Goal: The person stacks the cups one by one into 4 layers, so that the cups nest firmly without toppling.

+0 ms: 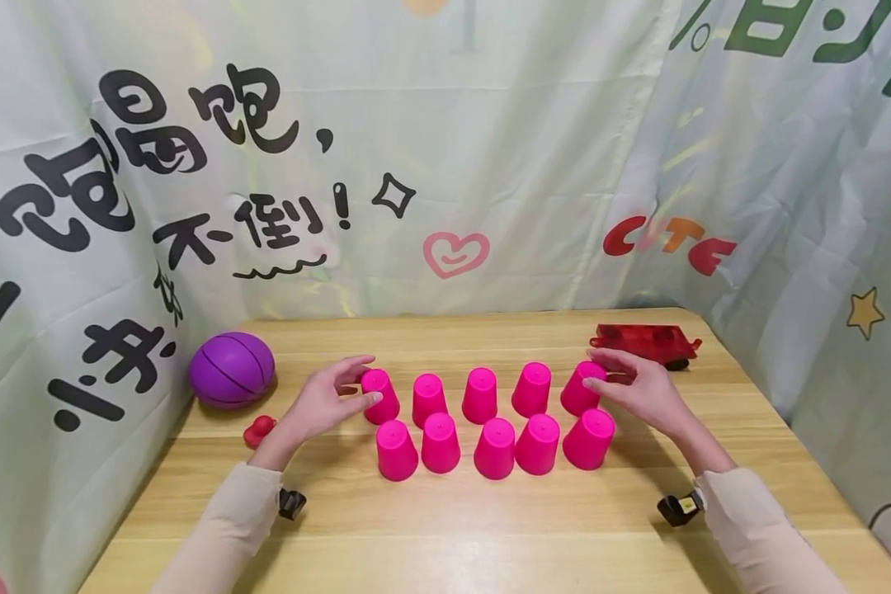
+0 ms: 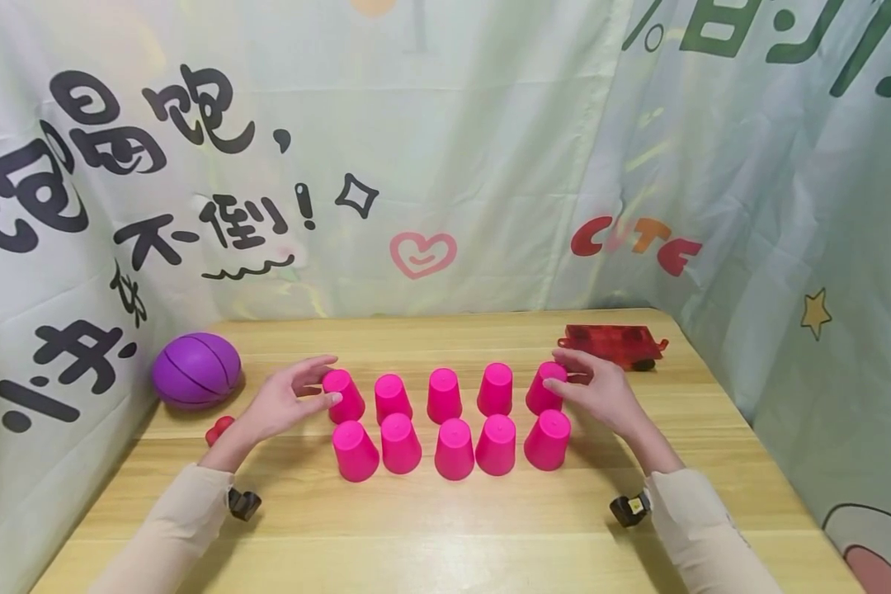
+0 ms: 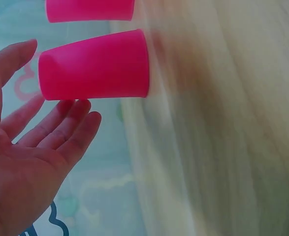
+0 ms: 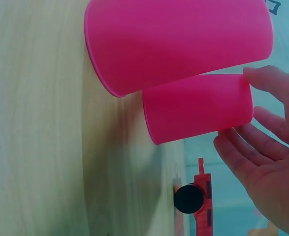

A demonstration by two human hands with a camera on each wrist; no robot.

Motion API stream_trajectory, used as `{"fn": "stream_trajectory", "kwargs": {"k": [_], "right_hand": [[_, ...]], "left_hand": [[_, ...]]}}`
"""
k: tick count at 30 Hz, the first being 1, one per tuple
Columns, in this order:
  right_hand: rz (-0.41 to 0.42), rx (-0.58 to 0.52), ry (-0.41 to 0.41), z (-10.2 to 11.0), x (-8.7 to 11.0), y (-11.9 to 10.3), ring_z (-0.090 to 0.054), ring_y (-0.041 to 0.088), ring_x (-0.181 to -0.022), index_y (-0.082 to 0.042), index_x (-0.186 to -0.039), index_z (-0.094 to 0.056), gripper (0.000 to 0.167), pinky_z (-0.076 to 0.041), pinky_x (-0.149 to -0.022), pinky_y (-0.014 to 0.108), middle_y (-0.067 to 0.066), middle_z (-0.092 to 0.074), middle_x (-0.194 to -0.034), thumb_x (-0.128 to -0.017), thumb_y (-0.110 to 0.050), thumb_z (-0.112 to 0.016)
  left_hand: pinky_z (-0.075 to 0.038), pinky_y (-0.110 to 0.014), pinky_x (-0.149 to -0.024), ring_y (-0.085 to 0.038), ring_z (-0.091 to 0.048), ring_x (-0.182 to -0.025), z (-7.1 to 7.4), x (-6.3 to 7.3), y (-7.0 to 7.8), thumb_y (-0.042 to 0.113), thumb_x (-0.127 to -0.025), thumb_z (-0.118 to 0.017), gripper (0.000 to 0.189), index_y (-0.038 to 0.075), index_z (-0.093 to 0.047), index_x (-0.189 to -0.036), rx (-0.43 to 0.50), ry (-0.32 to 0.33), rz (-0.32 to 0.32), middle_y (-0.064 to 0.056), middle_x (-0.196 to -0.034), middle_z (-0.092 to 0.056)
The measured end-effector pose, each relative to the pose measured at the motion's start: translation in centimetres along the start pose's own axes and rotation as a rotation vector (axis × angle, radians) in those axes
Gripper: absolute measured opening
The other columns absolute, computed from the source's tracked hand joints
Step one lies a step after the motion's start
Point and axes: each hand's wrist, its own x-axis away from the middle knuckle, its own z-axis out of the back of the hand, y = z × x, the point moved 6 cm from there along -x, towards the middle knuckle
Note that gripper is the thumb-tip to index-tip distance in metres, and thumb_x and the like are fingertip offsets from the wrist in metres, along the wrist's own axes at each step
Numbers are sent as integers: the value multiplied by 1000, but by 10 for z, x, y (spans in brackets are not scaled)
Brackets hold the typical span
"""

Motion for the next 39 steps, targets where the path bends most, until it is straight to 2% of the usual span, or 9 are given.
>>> {"fn": "stream_trajectory", "kwargs": {"k": [5, 8, 17, 22, 26, 31, 39], "right_hand": [[2, 6, 5, 0, 0, 2, -68, 42, -119, -2, -147, -58, 63, -54, -85, 7, 22, -67, -140, -95, -28, -81], [-2, 13, 4, 0, 1, 3, -69, 42, -118, -3, -148, -58, 63, -54, -85, 8, 22, -67, -141, -95, -29, -81], [-17, 30, -5, -1, 2, 5, -70, 40, -118, -6, -149, -59, 63, -56, -84, 10, 20, -67, -142, -95, -31, -80], [-9, 27, -5, -2, 1, 6, -71, 41, -117, -3, -146, -60, 61, -57, -84, 11, 22, -67, -141, -95, -30, -80], [-2, 27, -4, -2, 0, 7, -70, 42, -118, -2, -146, -61, 60, -57, -84, 11, 23, -66, -141, -96, -29, -80], [-8, 36, -4, -1, 1, 8, -71, 43, -117, -2, -145, -61, 59, -58, -84, 13, 24, -67, -138, -96, -29, -80], [-21, 40, -10, -2, 0, 8, -71, 42, -116, -3, -145, -61, 59, -59, -84, 14, 22, -69, -137, -96, -31, -79]], "left_hand": [[-56, -56, -105, -39, -67, -124, -4, -1, -3, 23, -92, -84, 66, 2, -57, -148, -26, -8, -22, -21, -139, -67], [-58, -53, -103, -39, -69, -122, -5, -2, -5, 23, -92, -83, 64, 1, -58, -147, -34, -9, -14, -20, -137, -69], [-61, -46, -99, -35, -71, -118, -3, -4, -8, 28, -92, -83, 60, 6, -62, -145, -52, -7, 47, -16, -132, -71], [-62, -47, -97, -35, -73, -115, 0, -9, -6, 29, -92, -83, 58, 7, -64, -141, -71, 12, 35, -15, -128, -73], [-62, -46, -95, -34, -74, -112, 2, -19, -2, 27, -92, -83, 55, 5, -65, -139, -86, 28, 2, -16, -125, -74], [-63, -44, -93, -33, -74, -112, 4, -36, 5, 27, -91, -83, 55, 5, -66, -138, -84, 35, -6, -16, -124, -74], [-63, -43, -90, -33, -72, -113, 5, -71, 26, 25, -91, -82, 53, 3, -66, -136, -99, 21, -23, -16, -123, -73]]}}
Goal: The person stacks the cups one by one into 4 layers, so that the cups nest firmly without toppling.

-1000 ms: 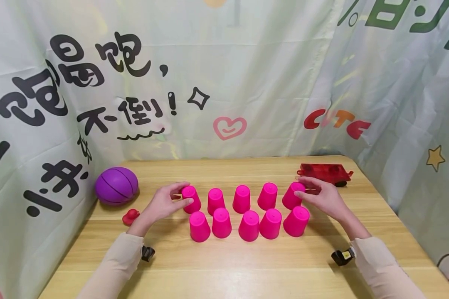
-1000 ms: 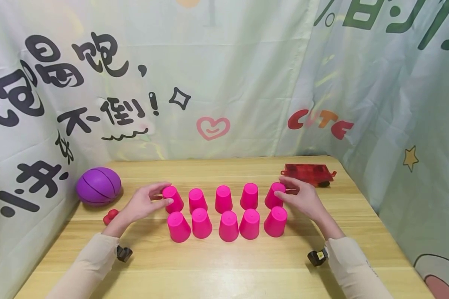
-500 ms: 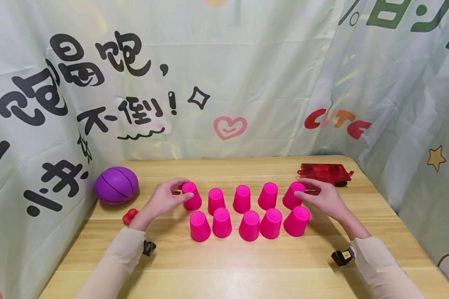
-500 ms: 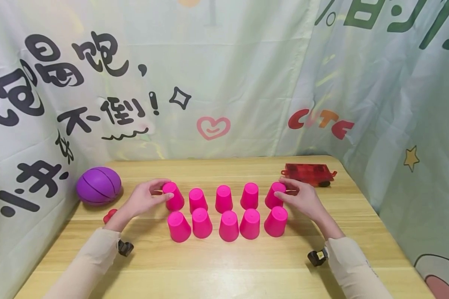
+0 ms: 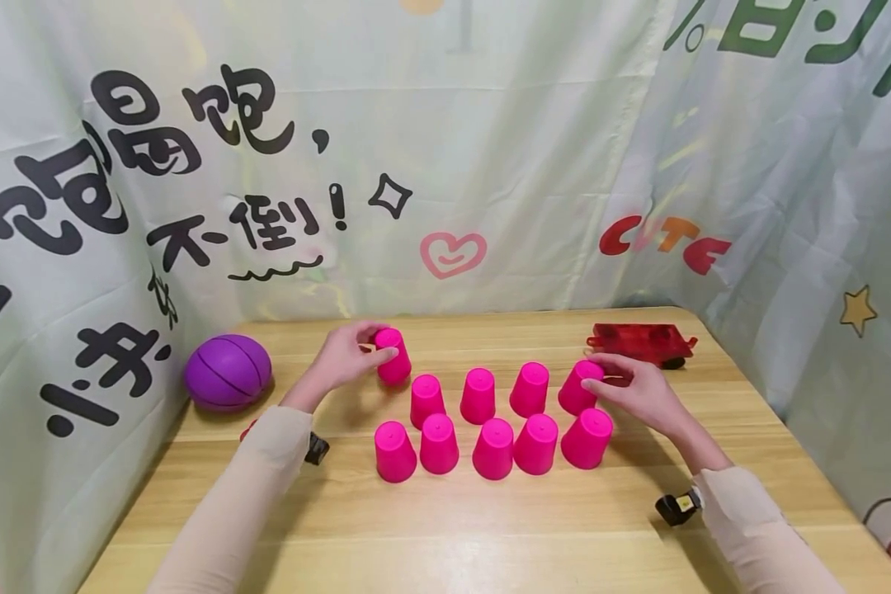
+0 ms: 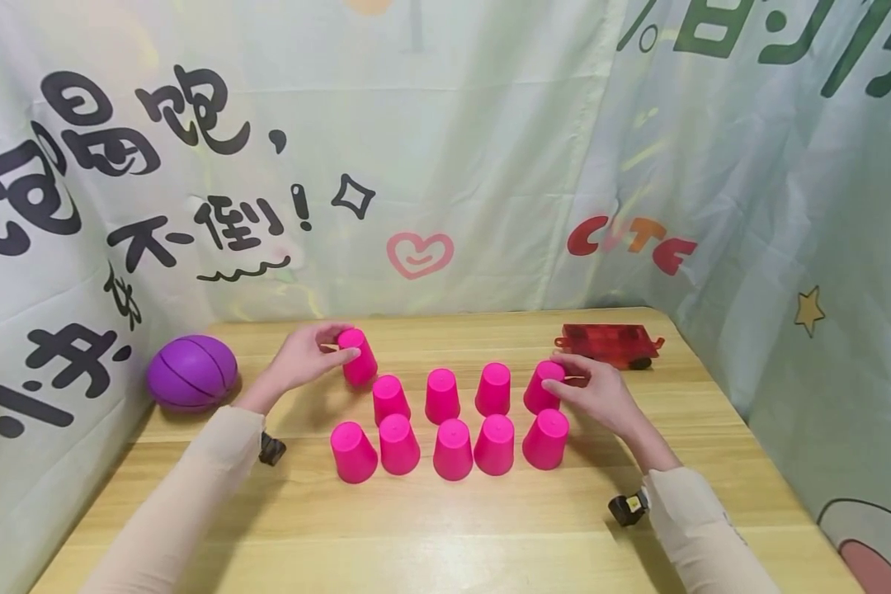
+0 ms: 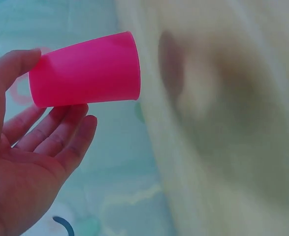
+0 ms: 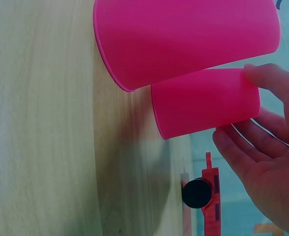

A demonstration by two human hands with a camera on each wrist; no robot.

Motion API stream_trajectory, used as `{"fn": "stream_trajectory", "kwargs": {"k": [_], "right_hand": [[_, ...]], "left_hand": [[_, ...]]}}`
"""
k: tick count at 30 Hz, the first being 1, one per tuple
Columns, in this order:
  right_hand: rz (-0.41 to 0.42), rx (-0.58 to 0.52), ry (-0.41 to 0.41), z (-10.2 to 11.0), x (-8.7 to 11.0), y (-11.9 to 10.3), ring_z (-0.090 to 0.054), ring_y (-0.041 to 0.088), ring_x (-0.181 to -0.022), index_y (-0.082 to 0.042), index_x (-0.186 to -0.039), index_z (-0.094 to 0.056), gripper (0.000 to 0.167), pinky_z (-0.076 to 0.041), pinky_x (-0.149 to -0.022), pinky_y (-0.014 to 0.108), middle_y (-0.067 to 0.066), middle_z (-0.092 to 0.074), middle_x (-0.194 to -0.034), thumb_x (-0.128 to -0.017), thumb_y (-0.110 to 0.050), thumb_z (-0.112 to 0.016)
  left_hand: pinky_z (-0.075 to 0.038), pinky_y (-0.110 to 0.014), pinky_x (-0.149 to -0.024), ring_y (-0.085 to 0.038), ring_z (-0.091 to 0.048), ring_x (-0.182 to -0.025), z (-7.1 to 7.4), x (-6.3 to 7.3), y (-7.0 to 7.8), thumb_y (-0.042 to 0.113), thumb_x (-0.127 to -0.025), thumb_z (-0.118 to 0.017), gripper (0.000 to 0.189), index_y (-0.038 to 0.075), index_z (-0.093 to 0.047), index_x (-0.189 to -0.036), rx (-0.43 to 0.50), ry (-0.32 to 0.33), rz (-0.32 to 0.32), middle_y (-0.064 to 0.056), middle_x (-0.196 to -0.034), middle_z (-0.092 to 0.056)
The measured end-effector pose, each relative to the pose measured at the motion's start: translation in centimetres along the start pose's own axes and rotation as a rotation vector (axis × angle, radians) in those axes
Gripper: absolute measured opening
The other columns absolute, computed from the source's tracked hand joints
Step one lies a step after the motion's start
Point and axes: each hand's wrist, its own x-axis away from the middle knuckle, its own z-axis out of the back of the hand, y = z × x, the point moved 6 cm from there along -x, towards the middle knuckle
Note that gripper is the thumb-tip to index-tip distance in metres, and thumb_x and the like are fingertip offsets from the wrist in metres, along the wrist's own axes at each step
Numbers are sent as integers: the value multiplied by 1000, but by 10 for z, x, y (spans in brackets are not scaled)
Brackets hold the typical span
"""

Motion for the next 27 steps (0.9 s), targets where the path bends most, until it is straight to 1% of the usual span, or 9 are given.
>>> {"fn": "stream_trajectory", "kwargs": {"k": [4, 8, 13, 17, 20, 23, 27], "right_hand": [[-5, -3, -3, 0, 0, 2, -71, 41, -116, -3, -145, -61, 60, -59, -84, 14, 22, -68, -137, -96, -31, -79], [-4, 1, -3, -1, 0, 3, -71, 41, -116, -1, -145, -61, 60, -58, -84, 14, 23, -68, -138, -96, -31, -79], [-10, 3, -2, 0, 0, 2, -72, 42, -116, 0, -145, -60, 60, -59, -84, 15, 24, -68, -137, -96, -30, -79], [-9, 6, 4, 1, 0, 2, -73, 41, -114, 0, -144, -61, 60, -59, -83, 15, 23, -69, -136, -95, -30, -80], [-6, 9, 15, 1, 0, 2, -73, 39, -112, -2, -143, -63, 59, -58, -82, 14, 22, -70, -134, -95, -30, -81], [0, 7, 20, 1, -1, 2, -73, 38, -111, -1, -142, -63, 58, -59, -82, 14, 22, -71, -132, -95, -29, -81], [-7, -8, 12, -1, 0, 4, -73, 39, -112, 0, -143, -61, 60, -60, -83, 16, 23, -71, -131, -95, -29, -81]], "left_hand": [[-63, -43, -91, -32, -71, -115, -4, -21, 12, 26, -92, -81, 52, 3, -66, -136, -8, -33, -5, -15, -123, -73], [-61, -44, -96, -33, -69, -117, -9, -39, 26, 23, -93, -79, 51, 2, -64, -136, -21, -65, -4, -17, -125, -72], [-59, -44, -97, -33, -69, -112, -15, -60, 37, 20, -94, -78, 51, -3, -62, -136, -57, -84, -11, -21, -123, -72], [-59, -43, -97, -33, -68, -111, -17, -76, 39, 21, -95, -76, 50, -4, -63, -135, -109, -74, 0, -22, -123, -72], [-58, -44, -99, -34, -67, -113, -18, -84, 39, 22, -95, -76, 49, -3, -64, -134, -108, -63, 35, -23, -124, -71], [-57, -45, -100, -35, -66, -114, -21, -90, 39, 23, -95, -76, 48, -3, -64, -134, -93, -58, 74, -23, -125, -70], [-57, -42, -97, -34, -66, -111, -28, -96, 37, 23, -96, -76, 47, -3, -64, -133, -83, -62, 94, -23, -123, -70]]}}
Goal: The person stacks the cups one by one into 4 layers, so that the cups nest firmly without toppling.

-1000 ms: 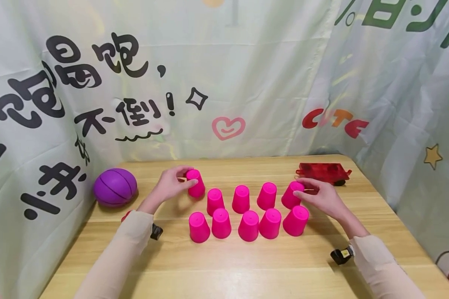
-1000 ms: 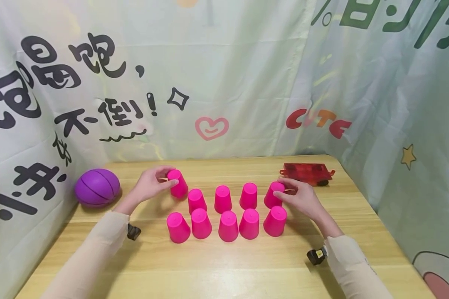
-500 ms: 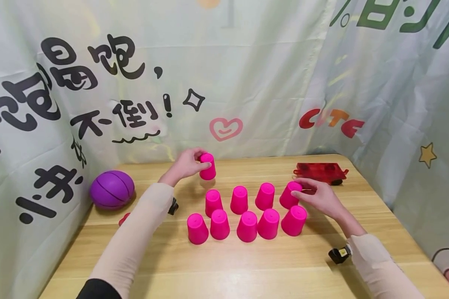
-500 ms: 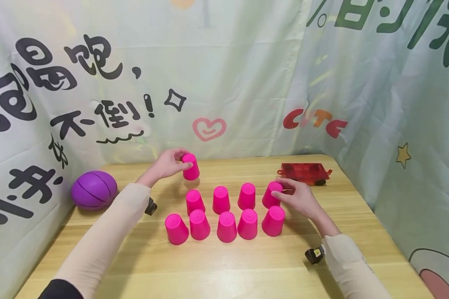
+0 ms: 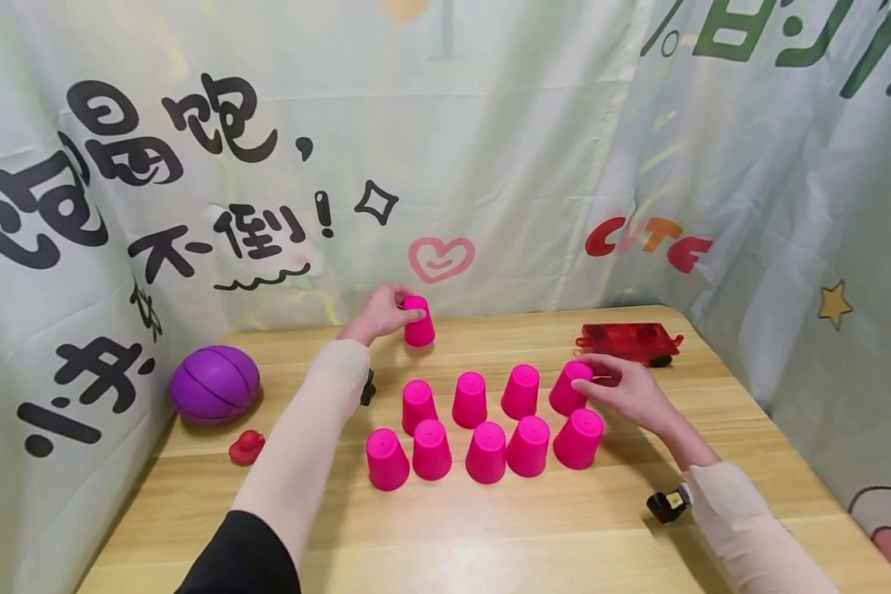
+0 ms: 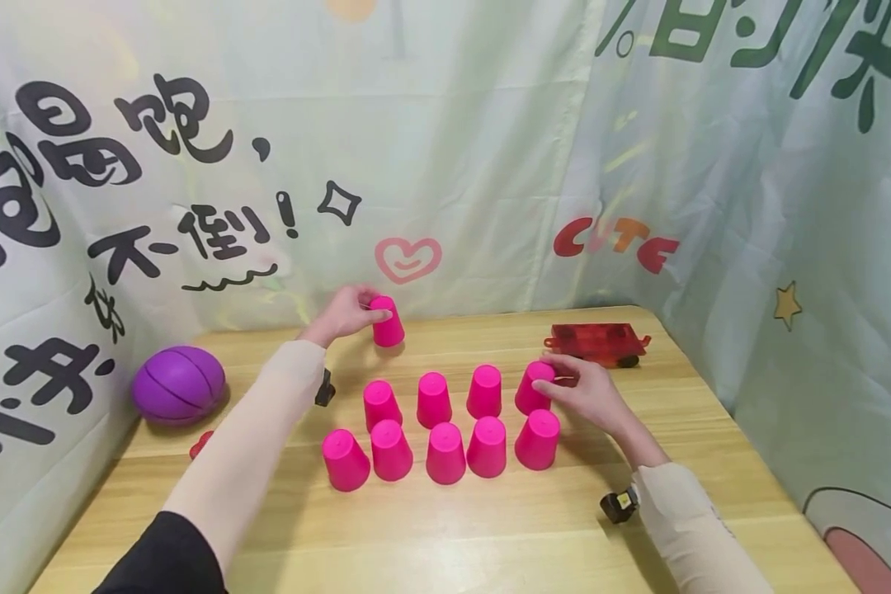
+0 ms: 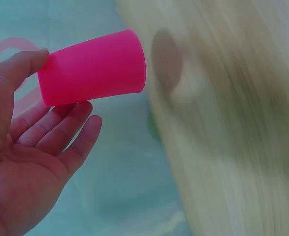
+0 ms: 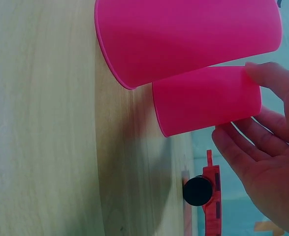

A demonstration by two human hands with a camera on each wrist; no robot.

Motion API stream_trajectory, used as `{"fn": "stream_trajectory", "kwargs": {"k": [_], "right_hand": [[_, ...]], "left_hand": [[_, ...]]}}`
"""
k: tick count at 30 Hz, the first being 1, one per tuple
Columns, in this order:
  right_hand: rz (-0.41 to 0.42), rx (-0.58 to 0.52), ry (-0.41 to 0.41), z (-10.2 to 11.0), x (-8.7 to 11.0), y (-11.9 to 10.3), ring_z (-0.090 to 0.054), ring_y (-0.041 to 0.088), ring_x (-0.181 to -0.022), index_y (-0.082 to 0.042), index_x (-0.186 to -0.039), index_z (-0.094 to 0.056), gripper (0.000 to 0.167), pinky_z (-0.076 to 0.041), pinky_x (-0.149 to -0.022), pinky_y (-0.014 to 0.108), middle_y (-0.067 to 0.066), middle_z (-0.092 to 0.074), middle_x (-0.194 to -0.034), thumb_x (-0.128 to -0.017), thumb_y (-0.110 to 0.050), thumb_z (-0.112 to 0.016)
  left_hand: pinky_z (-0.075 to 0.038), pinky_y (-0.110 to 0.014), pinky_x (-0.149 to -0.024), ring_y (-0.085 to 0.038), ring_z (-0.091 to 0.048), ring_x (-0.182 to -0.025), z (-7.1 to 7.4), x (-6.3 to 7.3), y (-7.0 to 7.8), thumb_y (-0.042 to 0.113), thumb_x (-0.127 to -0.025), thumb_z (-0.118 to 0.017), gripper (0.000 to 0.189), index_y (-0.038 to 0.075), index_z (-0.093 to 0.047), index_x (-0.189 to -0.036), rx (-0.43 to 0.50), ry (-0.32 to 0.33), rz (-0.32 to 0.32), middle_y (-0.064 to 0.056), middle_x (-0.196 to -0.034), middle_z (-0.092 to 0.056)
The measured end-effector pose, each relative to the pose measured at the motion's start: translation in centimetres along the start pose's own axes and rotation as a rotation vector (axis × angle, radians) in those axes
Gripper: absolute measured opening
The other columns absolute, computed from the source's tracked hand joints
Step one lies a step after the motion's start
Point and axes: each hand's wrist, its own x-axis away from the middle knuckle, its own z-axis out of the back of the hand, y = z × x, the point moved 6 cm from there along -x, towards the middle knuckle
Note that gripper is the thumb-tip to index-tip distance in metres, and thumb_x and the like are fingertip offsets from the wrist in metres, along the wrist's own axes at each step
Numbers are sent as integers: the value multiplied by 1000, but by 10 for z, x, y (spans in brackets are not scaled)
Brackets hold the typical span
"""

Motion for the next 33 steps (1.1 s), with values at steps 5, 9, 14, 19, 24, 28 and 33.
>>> {"fn": "stream_trajectory", "kwargs": {"k": [5, 9, 14, 19, 24, 28, 33], "right_hand": [[-6, -17, -13, -1, 0, 1, -73, 40, -114, -1, -144, -61, 59, -61, -84, 19, 22, -71, -130, -95, -29, -80], [4, -4, -2, -1, -1, 0, -73, 38, -112, -2, -142, -63, 57, -60, -84, 16, 21, -73, -127, -95, -28, -81], [3, 11, -2, 1, -1, 0, -73, 37, -112, -3, -143, -63, 57, -59, -84, 15, 20, -73, -127, -95, -29, -81], [-1, 8, -10, 0, 0, 0, -72, 39, -116, -3, -144, -62, 58, -61, -86, 18, 21, -71, -131, -95, -29, -80], [0, 10, -10, -1, 0, 1, -71, 41, -117, -2, -144, -61, 59, -63, -88, 25, 22, -70, -133, -95, -29, -80], [0, 10, -12, 0, 0, 0, -71, 41, -116, -1, -144, -61, 60, -63, -88, 27, 23, -70, -132, -95, -29, -80], [7, 18, -12, 2, 0, -2, -73, 38, -113, 0, -143, -61, 61, -64, -86, 26, 22, -72, -128, -94, -29, -82]], "left_hand": [[-58, -41, -95, -32, -65, -107, -10, -5, -4, 22, -96, -77, 44, -3, -64, -129, -25, -12, 15, -22, -121, -71], [-57, -41, -98, -32, -66, -110, -14, -7, -9, 23, -96, -77, 45, -3, -64, -131, -53, -19, 27, -21, -123, -71], [-57, -43, -100, -33, -66, -115, -17, -10, -13, 24, -97, -77, 46, -1, -63, -133, -55, -12, 44, -21, -126, -70], [-57, -42, -99, -33, -67, -114, -22, -14, -17, 25, -96, -78, 47, -1, -64, -132, -58, -1, 34, -21, -125, -71], [-58, -42, -98, -33, -67, -114, -24, -15, -21, 26, -95, -78, 51, -3, -63, -134, -34, 9, 31, -22, -125, -71], [-58, -43, -99, -35, -67, -115, -25, -15, -22, 27, -95, -79, 57, -3, -59, -140, -16, 8, 32, -24, -127, -70], [-58, -46, -102, -37, -66, -118, -25, -13, -21, 29, -96, -78, 69, 0, -50, -151, -35, 7, 27, -26, -130, -68]]}}
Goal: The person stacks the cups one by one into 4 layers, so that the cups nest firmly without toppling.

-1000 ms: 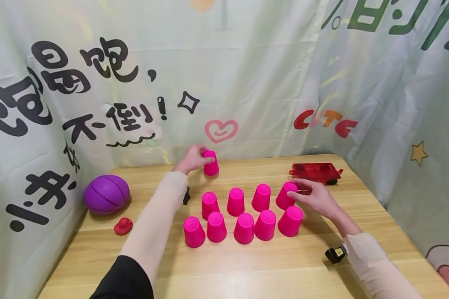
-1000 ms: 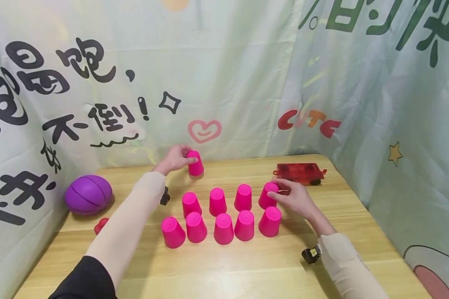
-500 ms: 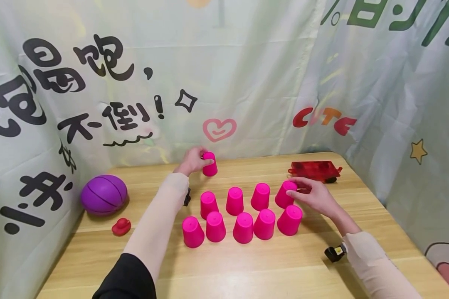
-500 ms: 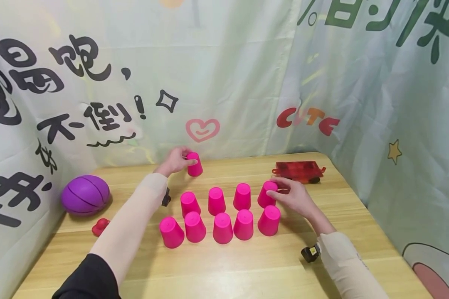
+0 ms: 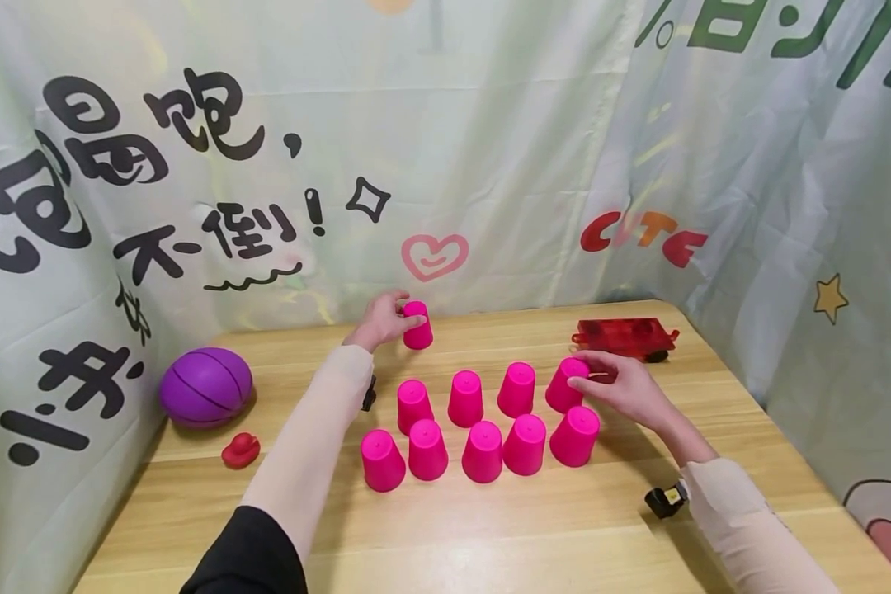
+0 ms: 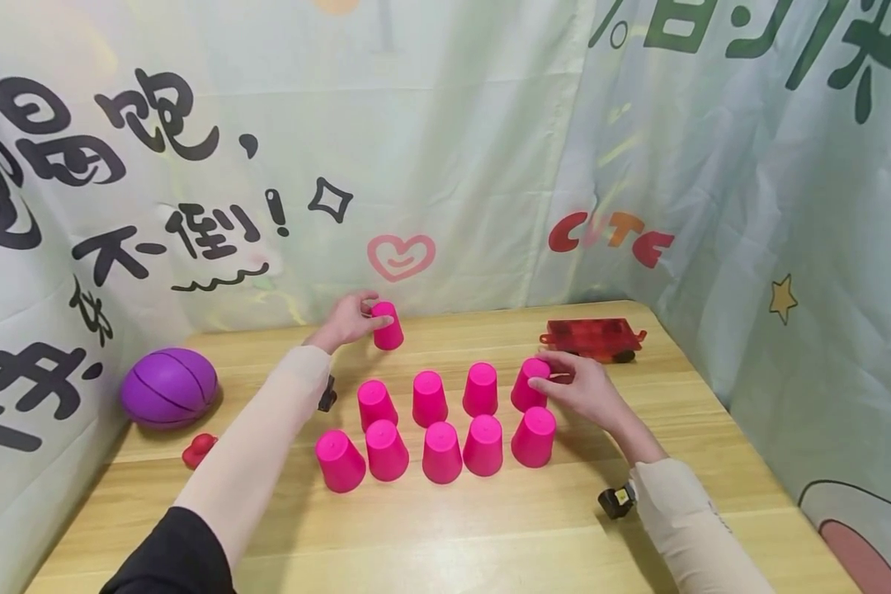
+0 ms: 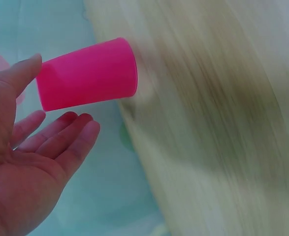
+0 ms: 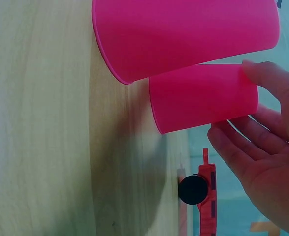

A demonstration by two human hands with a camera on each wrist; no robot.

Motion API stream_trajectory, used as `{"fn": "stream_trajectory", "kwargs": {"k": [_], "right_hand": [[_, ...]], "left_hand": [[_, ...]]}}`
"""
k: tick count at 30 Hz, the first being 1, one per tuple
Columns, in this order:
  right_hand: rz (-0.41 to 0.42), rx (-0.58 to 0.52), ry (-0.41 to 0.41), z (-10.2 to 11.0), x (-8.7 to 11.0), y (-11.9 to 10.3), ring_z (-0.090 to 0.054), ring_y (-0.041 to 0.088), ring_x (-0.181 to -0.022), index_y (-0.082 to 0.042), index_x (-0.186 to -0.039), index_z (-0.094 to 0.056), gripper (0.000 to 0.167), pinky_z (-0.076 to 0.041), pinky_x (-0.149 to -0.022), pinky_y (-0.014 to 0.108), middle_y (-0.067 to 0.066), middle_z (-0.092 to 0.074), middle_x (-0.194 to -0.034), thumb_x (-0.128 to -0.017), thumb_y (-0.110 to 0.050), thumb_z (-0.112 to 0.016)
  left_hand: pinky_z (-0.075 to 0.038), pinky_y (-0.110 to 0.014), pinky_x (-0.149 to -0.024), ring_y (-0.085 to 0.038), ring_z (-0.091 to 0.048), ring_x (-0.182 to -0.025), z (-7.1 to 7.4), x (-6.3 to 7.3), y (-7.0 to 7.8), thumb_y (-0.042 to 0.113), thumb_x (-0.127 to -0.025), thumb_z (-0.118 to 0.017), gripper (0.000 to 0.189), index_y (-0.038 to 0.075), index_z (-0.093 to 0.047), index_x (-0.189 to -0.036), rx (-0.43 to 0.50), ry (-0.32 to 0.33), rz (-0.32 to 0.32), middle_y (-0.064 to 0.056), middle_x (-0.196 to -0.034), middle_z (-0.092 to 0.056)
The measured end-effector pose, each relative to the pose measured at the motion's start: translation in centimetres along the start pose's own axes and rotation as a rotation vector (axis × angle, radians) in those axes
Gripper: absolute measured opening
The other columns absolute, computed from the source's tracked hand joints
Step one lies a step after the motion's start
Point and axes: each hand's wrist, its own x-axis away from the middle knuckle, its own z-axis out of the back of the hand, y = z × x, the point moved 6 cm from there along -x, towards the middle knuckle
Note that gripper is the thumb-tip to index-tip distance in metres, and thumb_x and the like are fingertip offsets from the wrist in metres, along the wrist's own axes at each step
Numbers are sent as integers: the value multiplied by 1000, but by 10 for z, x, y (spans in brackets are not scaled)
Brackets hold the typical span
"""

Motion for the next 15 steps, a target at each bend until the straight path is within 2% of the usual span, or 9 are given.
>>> {"fn": "stream_trajectory", "kwargs": {"k": [7, 15], "right_hand": [[23, 11, -22, 2, 0, -6, -72, 33, -110, 1, -142, -62, 59, -65, -85, 30, 21, -73, -125, -93, -26, -82], [7, 24, -42, 3, 0, -9, -72, 38, -113, 1, -144, -61, 63, -65, -86, 36, 23, -70, -130, -93, -27, -83]], "left_hand": [[-57, -49, -105, -38, -68, -122, 8, 9, 3, 28, -95, -79, 80, 7, -37, -161, 5, 3, -18, -27, -135, -66], [-56, -53, -105, -41, -66, -126, 17, 21, -2, 26, -93, -80, 82, 7, -38, -161, 24, -6, -73, -29, -140, -62]]}}
